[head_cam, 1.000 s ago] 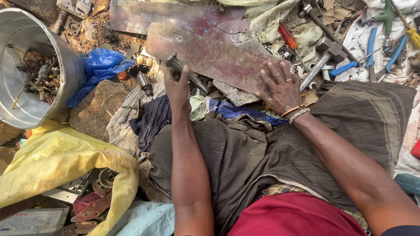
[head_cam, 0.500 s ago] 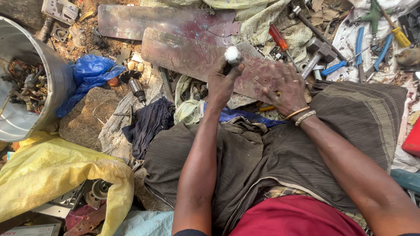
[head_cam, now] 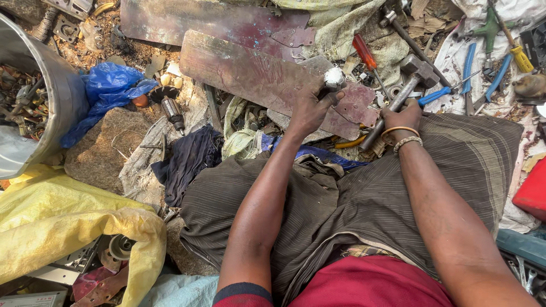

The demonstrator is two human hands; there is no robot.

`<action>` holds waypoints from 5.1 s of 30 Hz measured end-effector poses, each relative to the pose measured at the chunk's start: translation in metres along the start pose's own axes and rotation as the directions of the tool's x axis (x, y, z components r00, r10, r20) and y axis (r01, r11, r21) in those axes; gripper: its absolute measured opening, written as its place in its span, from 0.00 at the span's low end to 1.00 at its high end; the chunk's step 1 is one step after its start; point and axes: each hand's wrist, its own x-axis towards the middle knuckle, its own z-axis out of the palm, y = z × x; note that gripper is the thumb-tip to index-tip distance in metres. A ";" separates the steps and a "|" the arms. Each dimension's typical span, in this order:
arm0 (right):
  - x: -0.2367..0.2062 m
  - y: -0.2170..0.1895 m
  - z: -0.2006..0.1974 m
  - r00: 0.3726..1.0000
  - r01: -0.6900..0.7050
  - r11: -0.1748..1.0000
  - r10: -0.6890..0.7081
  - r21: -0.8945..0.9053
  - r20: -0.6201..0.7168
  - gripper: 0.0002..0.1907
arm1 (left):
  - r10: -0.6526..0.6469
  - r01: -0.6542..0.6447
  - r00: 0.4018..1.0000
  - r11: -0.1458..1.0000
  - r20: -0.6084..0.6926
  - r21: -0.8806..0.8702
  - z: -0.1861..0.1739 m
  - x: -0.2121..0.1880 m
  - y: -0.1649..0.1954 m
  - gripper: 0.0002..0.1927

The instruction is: The person sits on the ground and uses a hammer to repeatedly strike a metal piece placed on a metal block. They adjust the metal piece and continue hammering throughout the clip.

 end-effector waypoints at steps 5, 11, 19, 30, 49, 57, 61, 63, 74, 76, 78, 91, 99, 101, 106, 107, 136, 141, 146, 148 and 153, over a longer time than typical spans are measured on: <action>0.007 -0.004 -0.007 0.961 -0.278 0.827 0.238 0.489 0.143 0.13 | 0.050 -0.048 0.999 0.987 -0.010 0.154 -0.001 -0.003 0.007 0.13; 0.012 -0.015 -0.027 0.860 -0.506 0.479 0.214 0.717 0.464 0.07 | 0.074 -0.127 0.988 0.892 0.136 0.434 -0.002 -0.008 0.019 0.12; -0.088 -0.034 -0.080 0.870 0.492 0.715 -0.418 0.497 -0.260 0.16 | 0.252 -0.346 0.932 0.829 0.259 0.439 -0.003 -0.004 0.035 0.17; -0.142 -0.076 -0.151 0.681 0.713 0.664 -0.732 0.227 0.001 0.17 | 0.262 -0.349 0.933 0.823 0.245 0.448 -0.004 -0.002 0.037 0.12; -0.147 -0.077 -0.171 0.853 0.479 0.873 -0.438 -0.093 0.283 0.16 | 0.354 -0.510 0.854 0.714 0.381 0.479 -0.004 0.008 0.032 0.10; -0.154 -0.085 -0.186 0.687 0.647 0.660 -0.722 0.380 0.082 0.19 | 0.300 -0.365 0.928 0.852 0.221 0.375 0.005 -0.003 0.028 0.14; -0.156 -0.089 -0.146 0.727 0.644 0.761 -0.581 -0.073 0.366 0.16 | 0.249 -0.315 0.949 0.781 0.194 0.539 -0.001 -0.005 0.033 0.14; -0.156 -0.090 -0.163 0.769 0.583 0.808 -0.582 0.082 0.265 0.16 | 0.258 -0.292 0.955 0.755 0.144 0.587 -0.002 -0.003 0.033 0.18; -0.165 -0.106 -0.143 0.668 0.701 0.713 -0.651 -0.013 0.361 0.17 | 0.351 -0.392 0.918 0.724 0.186 0.568 -0.006 -0.001 0.032 0.15; -0.165 -0.109 -0.165 0.824 0.471 0.882 -0.438 -0.005 0.360 0.18 | 0.379 -0.446 0.894 0.714 0.238 0.540 -0.008 -0.001 0.036 0.13; -0.170 -0.109 -0.193 0.806 0.557 0.819 -0.573 0.136 0.148 0.17 | 0.373 -0.463 0.886 0.717 0.275 0.520 -0.009 -0.002 0.037 0.10; -0.167 -0.099 -0.193 0.722 0.675 0.738 -0.663 0.011 0.198 0.17 | 0.172 -0.338 0.920 0.802 0.352 0.492 -0.010 -0.004 0.038 0.12; -0.177 -0.110 -0.154 0.308 0.951 0.298 -0.941 -0.086 0.141 0.22 | 0.206 -0.310 0.941 0.845 0.270 0.436 -0.005 -0.010 0.045 0.13; -0.173 -0.102 -0.157 0.561 0.820 0.572 -0.804 0.004 0.196 0.20 | 0.232 -0.329 0.941 0.801 0.247 0.501 -0.003 -0.011 0.043 0.16; -0.153 -0.074 -0.170 0.922 0.211 0.911 -0.306 0.355 0.237 0.20 | 0.345 -0.264 0.936 0.826 -0.076 0.498 -0.005 -0.007 0.032 0.24; -0.144 -0.071 -0.159 0.927 0.198 0.890 -0.306 0.411 0.217 0.19 | 0.413 -0.301 0.900 0.821 -0.140 0.485 -0.010 -0.006 0.030 0.26; -0.069 -0.081 -0.014 0.772 -0.593 0.411 0.044 0.692 0.635 0.11 | 0.206 -0.173 0.978 0.768 0.017 0.616 0.034 -0.029 0.029 0.07; 0.011 -0.125 -0.009 0.871 -0.430 0.593 0.071 0.681 0.487 0.11 | 0.103 0.103 0.928 0.853 -0.358 0.511 -0.009 -0.015 0.048 0.10; 0.051 -0.126 -0.019 0.991 0.110 0.940 -0.127 0.322 0.031 0.13 | 0.036 0.317 0.602 0.906 -0.798 0.281 -0.092 -0.016 0.051 0.12; 0.027 -0.103 -0.024 0.942 0.315 0.942 -0.325 0.118 0.078 0.13 | 0.059 0.221 0.436 0.960 -0.898 0.170 -0.119 -0.018 0.043 0.16; -0.071 -0.046 -0.021 0.880 0.447 0.863 -0.377 -0.236 0.289 0.28 | -0.220 -0.021 0.169 0.974 -0.961 -0.227 -0.139 -0.019 0.011 0.20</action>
